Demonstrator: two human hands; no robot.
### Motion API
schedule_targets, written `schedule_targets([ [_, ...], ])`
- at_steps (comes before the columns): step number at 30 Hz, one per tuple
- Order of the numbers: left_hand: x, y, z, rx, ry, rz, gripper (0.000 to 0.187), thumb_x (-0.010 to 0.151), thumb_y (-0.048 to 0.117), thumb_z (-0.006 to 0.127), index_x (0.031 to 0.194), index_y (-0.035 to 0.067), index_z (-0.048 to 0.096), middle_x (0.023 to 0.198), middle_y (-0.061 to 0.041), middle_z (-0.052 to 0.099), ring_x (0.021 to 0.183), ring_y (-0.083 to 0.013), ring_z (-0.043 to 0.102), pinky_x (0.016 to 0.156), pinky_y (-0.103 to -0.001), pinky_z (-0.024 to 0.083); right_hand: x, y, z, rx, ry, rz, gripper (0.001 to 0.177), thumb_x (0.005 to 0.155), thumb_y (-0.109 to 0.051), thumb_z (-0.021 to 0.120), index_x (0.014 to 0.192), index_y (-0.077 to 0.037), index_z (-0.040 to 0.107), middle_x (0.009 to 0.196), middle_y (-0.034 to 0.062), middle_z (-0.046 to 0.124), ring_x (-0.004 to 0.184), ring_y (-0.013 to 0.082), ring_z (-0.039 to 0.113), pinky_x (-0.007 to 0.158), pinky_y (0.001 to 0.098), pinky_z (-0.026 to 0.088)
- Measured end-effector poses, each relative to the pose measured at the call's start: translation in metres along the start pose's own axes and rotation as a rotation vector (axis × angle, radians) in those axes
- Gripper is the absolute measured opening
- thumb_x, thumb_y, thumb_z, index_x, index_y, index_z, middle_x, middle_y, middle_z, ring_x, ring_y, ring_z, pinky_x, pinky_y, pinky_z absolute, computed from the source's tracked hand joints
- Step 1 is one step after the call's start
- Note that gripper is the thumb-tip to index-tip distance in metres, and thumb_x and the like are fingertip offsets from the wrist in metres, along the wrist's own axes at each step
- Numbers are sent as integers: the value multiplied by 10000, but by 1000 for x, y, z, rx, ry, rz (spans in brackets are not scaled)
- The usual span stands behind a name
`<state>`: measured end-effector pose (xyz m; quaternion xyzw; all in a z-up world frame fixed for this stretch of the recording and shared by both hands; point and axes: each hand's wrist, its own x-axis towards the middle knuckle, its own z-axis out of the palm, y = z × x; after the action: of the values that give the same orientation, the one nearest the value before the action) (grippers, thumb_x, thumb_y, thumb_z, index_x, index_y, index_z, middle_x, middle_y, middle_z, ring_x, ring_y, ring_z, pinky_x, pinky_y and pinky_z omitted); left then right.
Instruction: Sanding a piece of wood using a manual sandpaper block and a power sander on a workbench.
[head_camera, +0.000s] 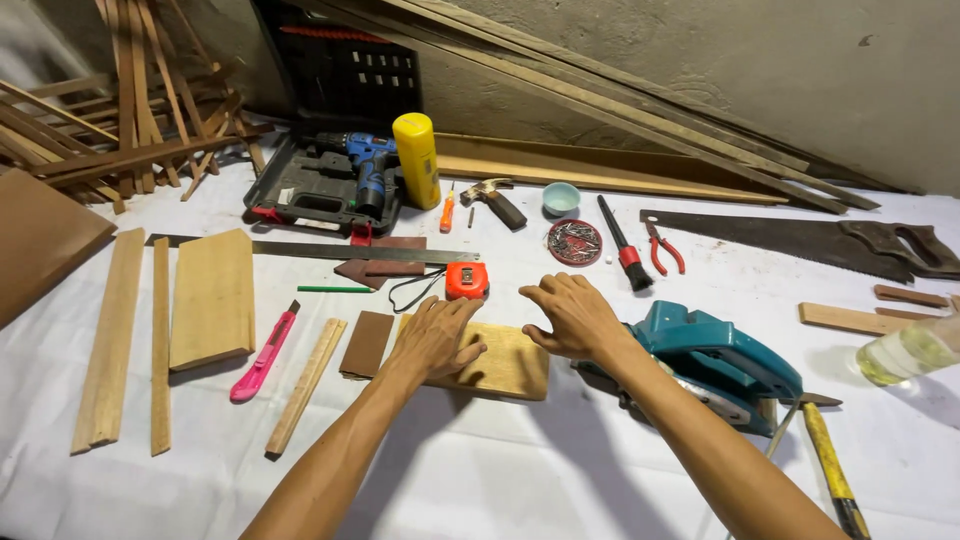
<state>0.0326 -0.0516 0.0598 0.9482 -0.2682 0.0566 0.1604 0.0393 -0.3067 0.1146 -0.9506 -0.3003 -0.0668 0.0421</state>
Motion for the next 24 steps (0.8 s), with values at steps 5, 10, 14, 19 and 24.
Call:
schedule_targets([
  [5,-13,-31,-11,-45,-49,45,810,784,477,777,1429,88,479,1363,-160,600,1284,-314,534,1146,-478,310,24,-21,28,11,-84,50,630,836,-474,700,1354,-130,596,1016,111,638,977,272,604,892,417,471],
  [10,-15,-53,-7,-87,-104,102,905,699,526,845,1404,69,509,1354,-166,600,1276,-342,520,1104,-466,373,22,-35,56,61,-204,95,884,712,-621,762,1420,-142,541,1171,127,630,1081,285,606,963,428,456],
  [14,-7,-62,-10,-117,-199,90,971,623,528,885,1405,81,524,1343,-157,595,1267,-345,516,1083,-464,405,19,-53,50,86,-339,158,1165,530,-692,866,1483,-180,434,1329,123,548,1218,302,542,1049,450,408],
  [19,1,-64,-12,-168,-309,65,1012,613,519,886,1447,96,498,1322,-146,608,1245,-326,564,1079,-445,444,13,-65,50,95,-346,167,1313,412,-641,935,1507,-185,370,1401,110,504,1276,301,499,1060,450,397],
  [24,5,-65,-15,-224,-296,-1,962,634,480,905,1430,122,500,1351,-147,573,1241,-344,540,1033,-469,440,14,-55,65,28,-261,119,1264,437,-603,954,1527,-253,417,1392,145,496,1264,314,495,1071,470,371],
])
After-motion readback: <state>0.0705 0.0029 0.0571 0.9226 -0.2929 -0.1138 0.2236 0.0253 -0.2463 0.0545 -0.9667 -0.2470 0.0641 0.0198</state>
